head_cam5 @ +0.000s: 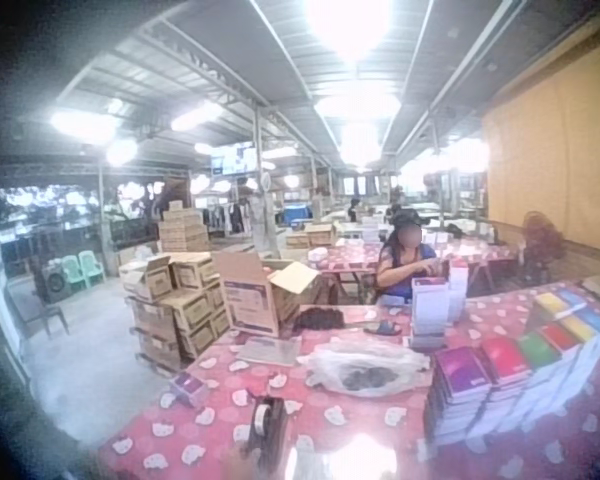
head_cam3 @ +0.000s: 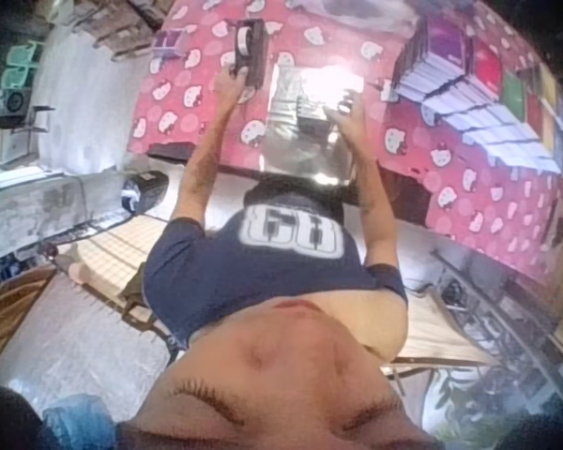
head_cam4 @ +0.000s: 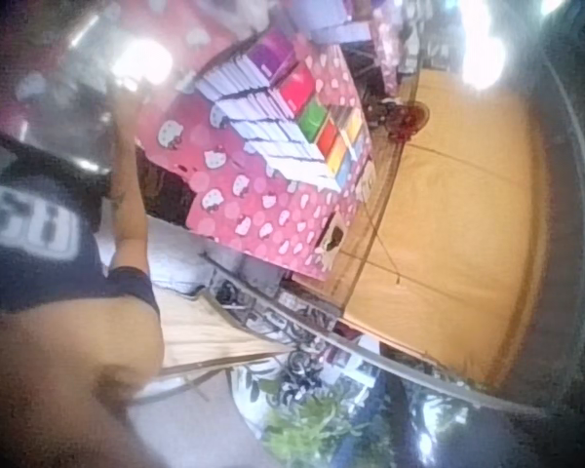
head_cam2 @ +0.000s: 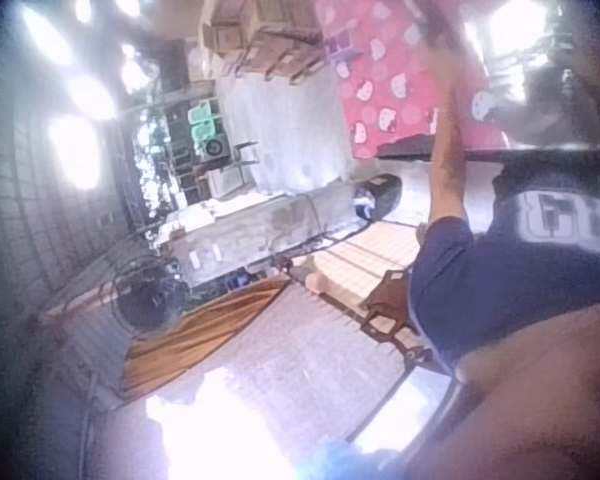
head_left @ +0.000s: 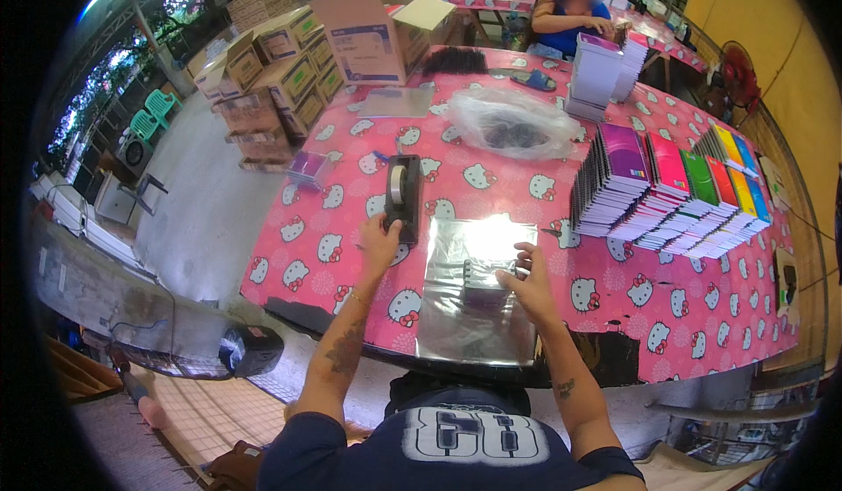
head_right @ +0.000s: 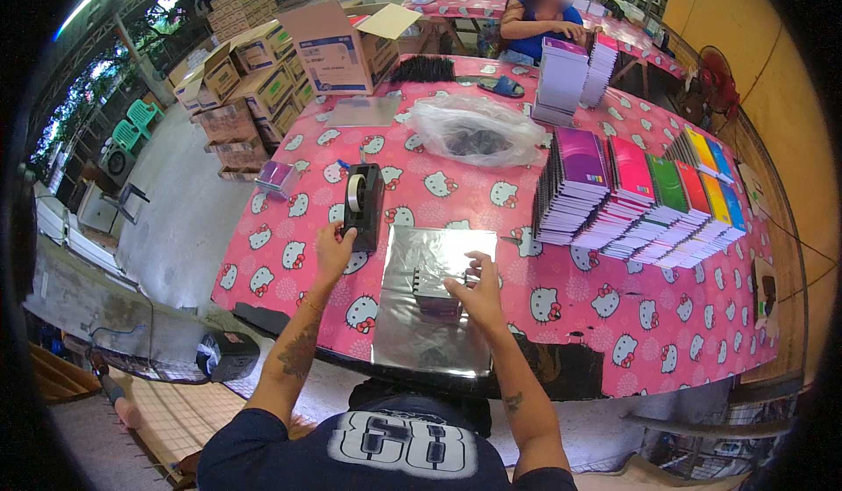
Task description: The person takes individual spiral notebooks from stacks, inserts them into plastic sleeves, and uses a tape dispenser to seal each sleeve. They handle several notebooks one by one.
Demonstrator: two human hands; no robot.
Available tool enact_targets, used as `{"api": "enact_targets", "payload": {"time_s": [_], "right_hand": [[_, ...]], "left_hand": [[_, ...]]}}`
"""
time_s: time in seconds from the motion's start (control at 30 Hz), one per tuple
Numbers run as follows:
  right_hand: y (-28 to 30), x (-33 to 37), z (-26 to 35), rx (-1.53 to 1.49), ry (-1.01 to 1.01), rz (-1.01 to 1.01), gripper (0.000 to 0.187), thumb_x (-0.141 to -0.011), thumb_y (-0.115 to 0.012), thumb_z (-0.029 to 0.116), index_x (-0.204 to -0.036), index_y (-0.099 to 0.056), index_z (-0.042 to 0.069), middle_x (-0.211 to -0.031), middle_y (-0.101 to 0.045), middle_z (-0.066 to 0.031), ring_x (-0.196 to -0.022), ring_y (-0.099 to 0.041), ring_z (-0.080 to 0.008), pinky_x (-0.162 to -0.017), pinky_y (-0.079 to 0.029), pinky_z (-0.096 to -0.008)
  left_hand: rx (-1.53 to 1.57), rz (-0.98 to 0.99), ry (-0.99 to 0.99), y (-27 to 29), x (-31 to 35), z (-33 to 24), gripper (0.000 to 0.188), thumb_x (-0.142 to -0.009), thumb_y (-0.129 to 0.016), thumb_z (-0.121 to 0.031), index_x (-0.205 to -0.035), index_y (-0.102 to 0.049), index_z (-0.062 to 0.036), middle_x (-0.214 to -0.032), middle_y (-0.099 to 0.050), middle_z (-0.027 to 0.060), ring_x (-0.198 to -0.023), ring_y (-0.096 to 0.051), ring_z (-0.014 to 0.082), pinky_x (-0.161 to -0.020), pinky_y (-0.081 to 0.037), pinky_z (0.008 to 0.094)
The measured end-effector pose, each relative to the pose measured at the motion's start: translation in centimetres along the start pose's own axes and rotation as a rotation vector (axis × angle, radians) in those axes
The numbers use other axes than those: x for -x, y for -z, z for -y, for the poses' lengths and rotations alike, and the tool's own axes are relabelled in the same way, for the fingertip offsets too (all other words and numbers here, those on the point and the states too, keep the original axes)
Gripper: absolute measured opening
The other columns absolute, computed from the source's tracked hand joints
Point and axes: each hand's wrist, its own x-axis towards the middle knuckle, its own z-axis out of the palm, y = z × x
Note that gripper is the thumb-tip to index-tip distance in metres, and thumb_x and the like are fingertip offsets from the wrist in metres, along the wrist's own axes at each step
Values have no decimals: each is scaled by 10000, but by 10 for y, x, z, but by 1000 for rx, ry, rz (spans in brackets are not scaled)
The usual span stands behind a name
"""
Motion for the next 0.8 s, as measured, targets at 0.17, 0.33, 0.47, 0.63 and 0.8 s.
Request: {"api": "enact_targets", "payload": {"time_s": [0.17, 0.33, 0.47, 0.63, 0.8], "right_hand": [[2, -1, -3, 6, 15, -31, 666, -749, -839, 167, -1325, -512, 101, -1233, -476, -144, -1121, -508, -251, -918, -475, -388], [10, -2, -4, 5, -10, -57, 662, -764, -822, 180, -1338, -506, 82, -1272, -481, -158, -1136, -511, -259, -937, -470, -391], [-1, 4, 6, -13, -13, -21, 674, -766, -821, 192, -1347, -500, 75, -1283, -477, -158, -1139, -517, -262, -945, -467, -396], [0, 5, -4, -26, -9, -75, 683, -764, -824, 201, -1348, -493, 71, -1271, -474, -150, -1123, -524, -260, -937, -472, -389], [3, 2, -6, -44, -7, -94, 683, -767, -826, 210, -1345, -489, 75, -1259, -472, -138, -1111, -528, -248, -926, -479, -386]], "left_hand": [[735, 286, 577, 0, -26, -3, 237, -893, -741, -219, -1020, -707, -21, -773, -624, 2, -624, -559, 88, -476, -429, 258], [1095, 168, 560, -30, 22, 5, 173, -938, -674, -171, -1023, -709, -24, -800, -659, 2, -675, -608, 112, -548, -446, 262], [348, 177, 378, 1, 14, 47, 136, -871, -703, -124, -971, -735, -38, -836, -713, 98, -727, -680, 219, -626, -509, 357], [38, 618, -376, 57, -21, -100, 134, -830, -715, -127, -930, -737, -42, -866, -713, 158, -774, -693, 299, -718, -532, 416], [-281, 1193, -1108, -7, -28, -222, 286, -813, -746, -298, -873, -691, -24, -894, -702, 172, -853, -686, 337, -727, -515, 457]]}}
